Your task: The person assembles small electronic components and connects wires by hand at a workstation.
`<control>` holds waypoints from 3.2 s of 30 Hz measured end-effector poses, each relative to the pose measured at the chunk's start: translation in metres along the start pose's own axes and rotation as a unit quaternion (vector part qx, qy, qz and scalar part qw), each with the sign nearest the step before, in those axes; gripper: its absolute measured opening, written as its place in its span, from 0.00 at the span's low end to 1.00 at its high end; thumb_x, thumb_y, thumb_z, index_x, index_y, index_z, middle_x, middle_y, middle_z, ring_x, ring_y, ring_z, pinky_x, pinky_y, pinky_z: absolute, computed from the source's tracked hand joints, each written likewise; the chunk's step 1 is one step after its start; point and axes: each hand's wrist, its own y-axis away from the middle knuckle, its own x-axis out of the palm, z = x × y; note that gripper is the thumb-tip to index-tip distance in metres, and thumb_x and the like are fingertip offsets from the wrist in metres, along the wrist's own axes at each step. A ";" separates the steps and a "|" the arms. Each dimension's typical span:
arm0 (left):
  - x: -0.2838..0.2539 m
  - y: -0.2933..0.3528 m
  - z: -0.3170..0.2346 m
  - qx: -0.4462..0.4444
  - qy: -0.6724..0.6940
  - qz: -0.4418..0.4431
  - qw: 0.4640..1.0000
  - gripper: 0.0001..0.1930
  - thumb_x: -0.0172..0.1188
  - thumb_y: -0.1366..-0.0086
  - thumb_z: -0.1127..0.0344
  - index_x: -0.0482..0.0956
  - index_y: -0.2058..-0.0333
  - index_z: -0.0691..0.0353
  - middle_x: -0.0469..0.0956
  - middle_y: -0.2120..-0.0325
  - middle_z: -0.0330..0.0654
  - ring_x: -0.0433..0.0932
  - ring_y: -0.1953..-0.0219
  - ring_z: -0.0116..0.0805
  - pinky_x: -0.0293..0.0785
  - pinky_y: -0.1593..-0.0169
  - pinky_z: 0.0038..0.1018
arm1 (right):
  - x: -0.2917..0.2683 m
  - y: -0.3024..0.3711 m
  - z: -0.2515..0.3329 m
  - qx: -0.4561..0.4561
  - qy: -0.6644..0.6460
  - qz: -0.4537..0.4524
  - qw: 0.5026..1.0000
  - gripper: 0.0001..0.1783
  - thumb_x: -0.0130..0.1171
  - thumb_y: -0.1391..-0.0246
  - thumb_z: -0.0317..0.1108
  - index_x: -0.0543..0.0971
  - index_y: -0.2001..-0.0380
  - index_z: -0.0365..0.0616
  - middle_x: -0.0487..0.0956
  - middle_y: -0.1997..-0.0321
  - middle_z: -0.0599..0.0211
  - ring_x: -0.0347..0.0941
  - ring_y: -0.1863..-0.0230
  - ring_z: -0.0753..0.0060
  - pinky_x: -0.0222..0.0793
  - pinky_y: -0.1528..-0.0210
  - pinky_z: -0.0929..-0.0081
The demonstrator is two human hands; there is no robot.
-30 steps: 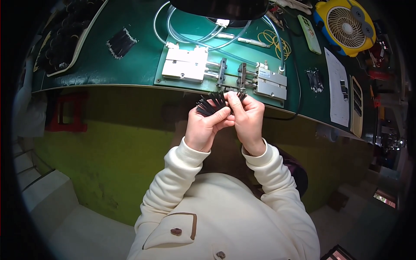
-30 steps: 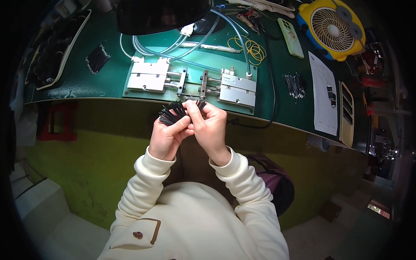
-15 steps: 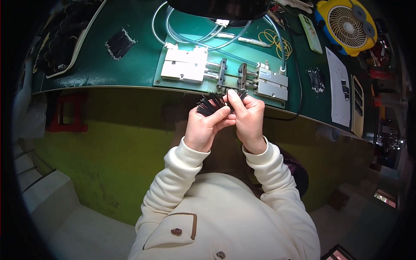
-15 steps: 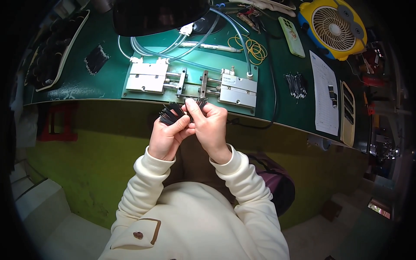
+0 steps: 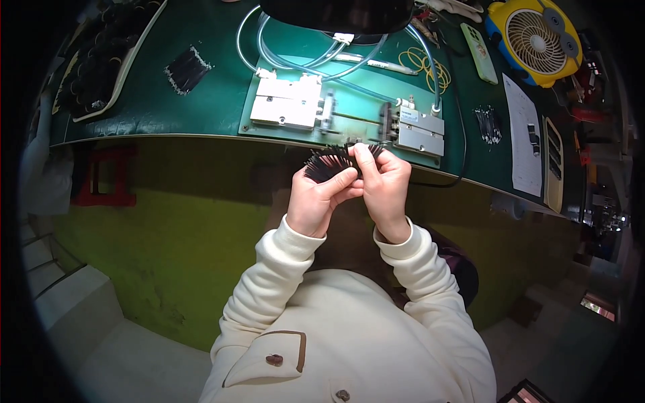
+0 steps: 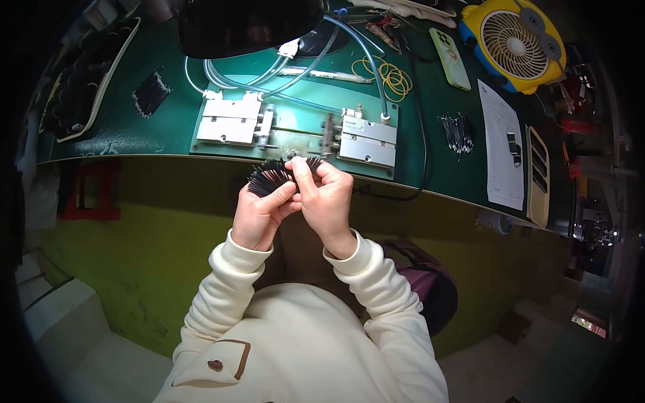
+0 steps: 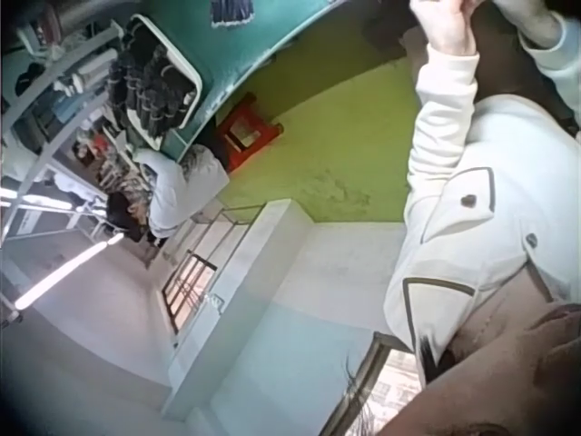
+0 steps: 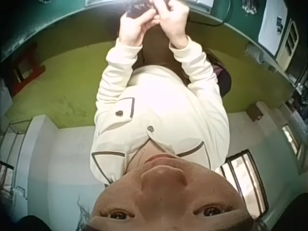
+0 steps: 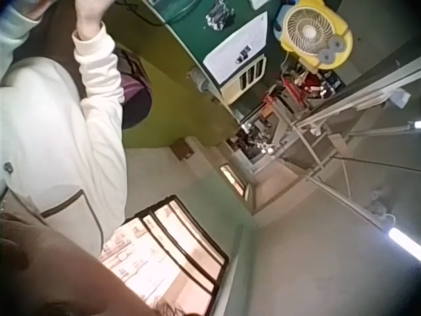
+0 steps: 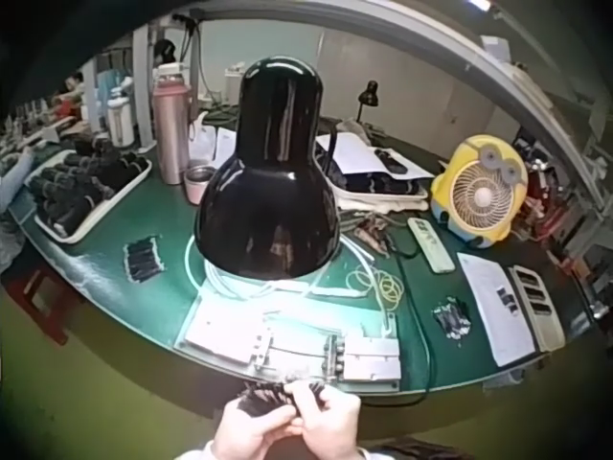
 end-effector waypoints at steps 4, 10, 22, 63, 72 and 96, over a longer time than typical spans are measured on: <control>-0.001 -0.001 0.000 -0.001 0.003 0.000 1.000 0.06 0.52 0.46 0.77 0.72 0.68 0.70 0.74 0.74 0.42 0.75 0.74 0.29 0.75 0.68 0.22 | 0.000 -0.001 0.000 0.000 0.003 -0.006 1.000 0.10 0.53 0.52 0.31 0.76 0.78 0.34 0.74 0.83 0.71 0.64 0.85 0.90 0.59 0.85 0.92; 0.001 -0.002 -0.004 -0.010 -0.002 0.003 1.000 0.07 0.52 0.46 0.77 0.72 0.67 0.70 0.74 0.74 0.42 0.75 0.74 0.30 0.75 0.68 0.22 | -0.001 -0.002 -0.002 0.021 -0.027 -0.008 0.999 0.10 0.53 0.52 0.31 0.76 0.79 0.34 0.74 0.83 0.71 0.63 0.84 0.90 0.60 0.85 0.91; -0.005 -0.001 -0.003 -0.014 -0.012 0.009 1.000 0.07 0.53 0.47 0.77 0.72 0.68 0.70 0.74 0.75 0.42 0.75 0.75 0.29 0.75 0.69 0.21 | -0.001 -0.001 -0.001 -0.018 0.001 0.032 0.999 0.09 0.53 0.52 0.30 0.76 0.79 0.33 0.74 0.83 0.72 0.63 0.83 0.90 0.60 0.83 0.90; -0.004 -0.007 -0.004 -0.043 0.015 0.011 0.999 0.06 0.53 0.48 0.76 0.71 0.69 0.68 0.74 0.76 0.40 0.75 0.75 0.28 0.75 0.70 0.20 | 0.001 -0.002 -0.006 0.027 -0.046 -0.010 0.999 0.10 0.52 0.52 0.29 0.76 0.81 0.34 0.74 0.83 0.72 0.64 0.83 0.89 0.59 0.82 0.91; -0.006 -0.008 -0.005 -0.043 0.001 0.028 0.999 0.06 0.54 0.48 0.76 0.72 0.69 0.68 0.74 0.76 0.40 0.75 0.75 0.27 0.74 0.71 0.19 | 0.002 0.000 0.001 -0.011 -0.015 0.020 1.000 0.10 0.52 0.52 0.29 0.76 0.80 0.34 0.73 0.85 0.74 0.62 0.84 0.90 0.57 0.83 0.90; -0.010 -0.007 -0.008 -0.063 0.005 0.042 0.997 0.06 0.54 0.48 0.77 0.69 0.70 0.67 0.73 0.76 0.41 0.75 0.75 0.29 0.75 0.71 0.20 | 0.004 0.002 0.004 0.005 -0.037 0.015 0.999 0.09 0.52 0.52 0.29 0.76 0.79 0.33 0.74 0.83 0.72 0.64 0.83 0.89 0.60 0.82 0.90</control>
